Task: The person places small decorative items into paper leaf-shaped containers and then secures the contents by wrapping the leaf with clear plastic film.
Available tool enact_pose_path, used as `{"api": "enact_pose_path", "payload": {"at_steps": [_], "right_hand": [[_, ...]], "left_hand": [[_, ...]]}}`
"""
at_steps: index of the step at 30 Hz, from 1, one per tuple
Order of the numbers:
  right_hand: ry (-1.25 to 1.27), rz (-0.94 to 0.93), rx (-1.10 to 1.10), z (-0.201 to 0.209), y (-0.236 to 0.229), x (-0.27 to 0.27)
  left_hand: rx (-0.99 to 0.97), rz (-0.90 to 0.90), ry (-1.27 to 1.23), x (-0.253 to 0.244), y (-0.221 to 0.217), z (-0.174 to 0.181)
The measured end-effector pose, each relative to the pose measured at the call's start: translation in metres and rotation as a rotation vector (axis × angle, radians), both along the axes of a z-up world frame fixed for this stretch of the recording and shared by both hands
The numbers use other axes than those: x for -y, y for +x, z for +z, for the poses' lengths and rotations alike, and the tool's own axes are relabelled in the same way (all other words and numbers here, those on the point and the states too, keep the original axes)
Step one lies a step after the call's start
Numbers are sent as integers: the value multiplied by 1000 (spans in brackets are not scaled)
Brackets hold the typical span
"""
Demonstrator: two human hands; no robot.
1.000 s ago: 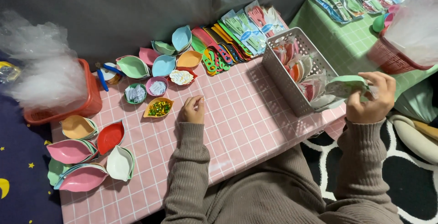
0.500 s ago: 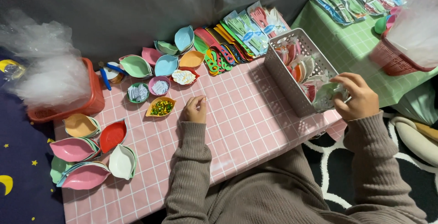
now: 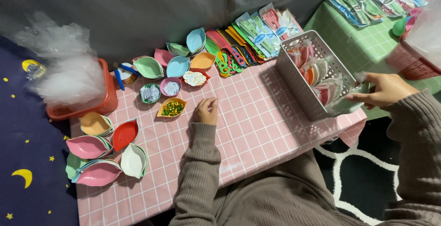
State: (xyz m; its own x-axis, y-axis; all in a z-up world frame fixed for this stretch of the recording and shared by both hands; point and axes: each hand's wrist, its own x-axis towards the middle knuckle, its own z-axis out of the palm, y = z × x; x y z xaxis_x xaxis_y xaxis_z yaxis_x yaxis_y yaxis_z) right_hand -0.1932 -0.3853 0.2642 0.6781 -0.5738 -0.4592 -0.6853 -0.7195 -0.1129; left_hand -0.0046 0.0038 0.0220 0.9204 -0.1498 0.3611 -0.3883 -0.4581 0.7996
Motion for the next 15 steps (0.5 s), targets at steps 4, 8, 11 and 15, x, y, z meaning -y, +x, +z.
{"api": "enact_pose_path", "payload": {"at_steps": [4, 8, 11, 15], "right_hand": [[7, 88, -128, -40, 17, 8], [-100, 238, -97, -73, 24, 17], [-122, 229, -60, -87, 22, 22], [-192, 214, -41, -90, 18, 6]], "left_hand": [[24, 10, 18, -1, 0, 2], [-1, 21, 46, -2, 0, 2], [-19, 17, 57, -2, -1, 4], [-55, 16, 61, -2, -3, 11]]}}
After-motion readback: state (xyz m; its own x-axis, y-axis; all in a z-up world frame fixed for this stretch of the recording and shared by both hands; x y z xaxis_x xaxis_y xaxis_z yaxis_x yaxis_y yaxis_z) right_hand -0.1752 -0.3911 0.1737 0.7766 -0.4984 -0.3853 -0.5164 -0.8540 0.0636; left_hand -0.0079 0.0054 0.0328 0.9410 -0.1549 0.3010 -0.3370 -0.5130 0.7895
